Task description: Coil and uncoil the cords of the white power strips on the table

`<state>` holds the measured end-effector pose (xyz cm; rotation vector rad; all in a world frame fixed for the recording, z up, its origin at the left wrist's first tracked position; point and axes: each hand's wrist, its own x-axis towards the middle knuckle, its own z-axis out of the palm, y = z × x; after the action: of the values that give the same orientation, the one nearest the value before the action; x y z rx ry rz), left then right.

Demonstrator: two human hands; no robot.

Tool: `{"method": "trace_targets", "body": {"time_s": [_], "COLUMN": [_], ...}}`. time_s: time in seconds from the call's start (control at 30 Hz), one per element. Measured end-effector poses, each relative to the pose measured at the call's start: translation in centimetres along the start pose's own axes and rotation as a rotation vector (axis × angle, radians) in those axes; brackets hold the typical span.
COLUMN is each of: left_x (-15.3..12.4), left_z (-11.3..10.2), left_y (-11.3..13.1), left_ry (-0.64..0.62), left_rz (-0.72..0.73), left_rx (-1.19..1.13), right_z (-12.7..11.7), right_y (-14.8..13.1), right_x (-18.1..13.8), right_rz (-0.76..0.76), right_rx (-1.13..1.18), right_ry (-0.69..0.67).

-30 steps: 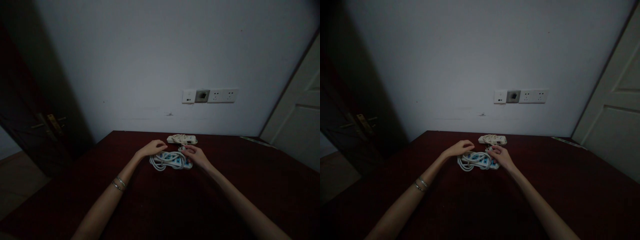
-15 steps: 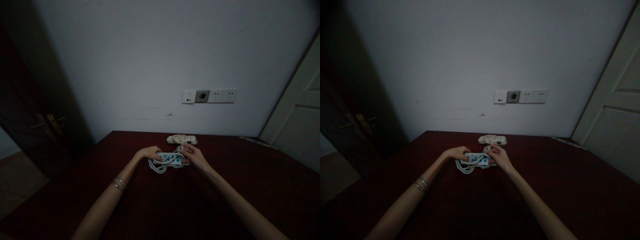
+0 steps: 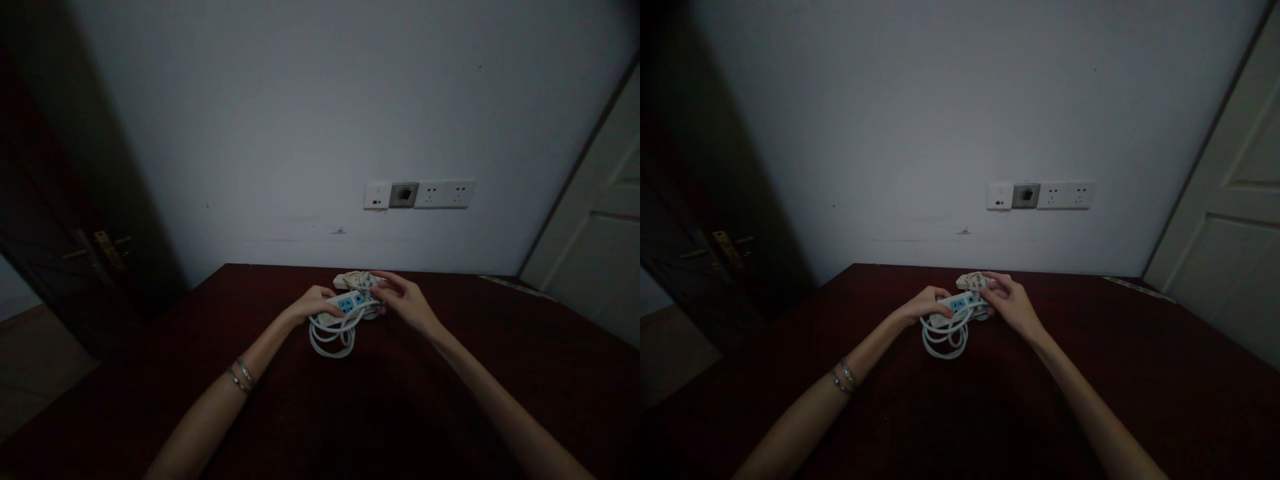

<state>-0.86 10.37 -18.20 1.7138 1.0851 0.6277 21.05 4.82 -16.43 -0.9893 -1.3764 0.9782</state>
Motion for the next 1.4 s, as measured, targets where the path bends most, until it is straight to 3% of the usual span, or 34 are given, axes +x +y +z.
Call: {"method": "trace_targets", "body": {"time_s": [0.1,0.27,0.5,0.73,1.03,1.3,1.4], "left_x": [-0.2,-0.6,-0.4,0.0,-0.3,0.8,0.9], "left_z": [0.7,1.2,0.7,0.5,0.3,0.0,0.0], "left_y": [0.8,1.6,1.4,1.1,1.4,0.2,-0.2], "left_ry": [0.090,0.053,0.051,0.047,0.031,0.016,-0.007], "left_rz": [-0.047,-0.094,-0.114,-0.132,-0.155,-0.269,-0.291], "left_rx": [-0.169,-0.406,-0.505,-0.551,-0.588,-0.673,-0.704], "right_z": [-0.2,-0.4,-1.0,-1.0,-1.3,-1.4,-1.4], "right_y": [-1.0,-3.0,-3.2,-2.5,-3.2,-3.1,-3.0], "right_x": [0.4,1.7,2.5,2.5,2.1,1.7,1.6], "right_rz": [-0.087,-0.127,-0.149,-0.447,-0.633,-0.528,-0.569], "right_rx": [-0.076,-0.159,-0.211,-0.652,-0.807,-0.787,-0.793], "right_ry": [-0.002,-0.046,-0.353,-0.215,-0.243,-0.241,-0.265]}}
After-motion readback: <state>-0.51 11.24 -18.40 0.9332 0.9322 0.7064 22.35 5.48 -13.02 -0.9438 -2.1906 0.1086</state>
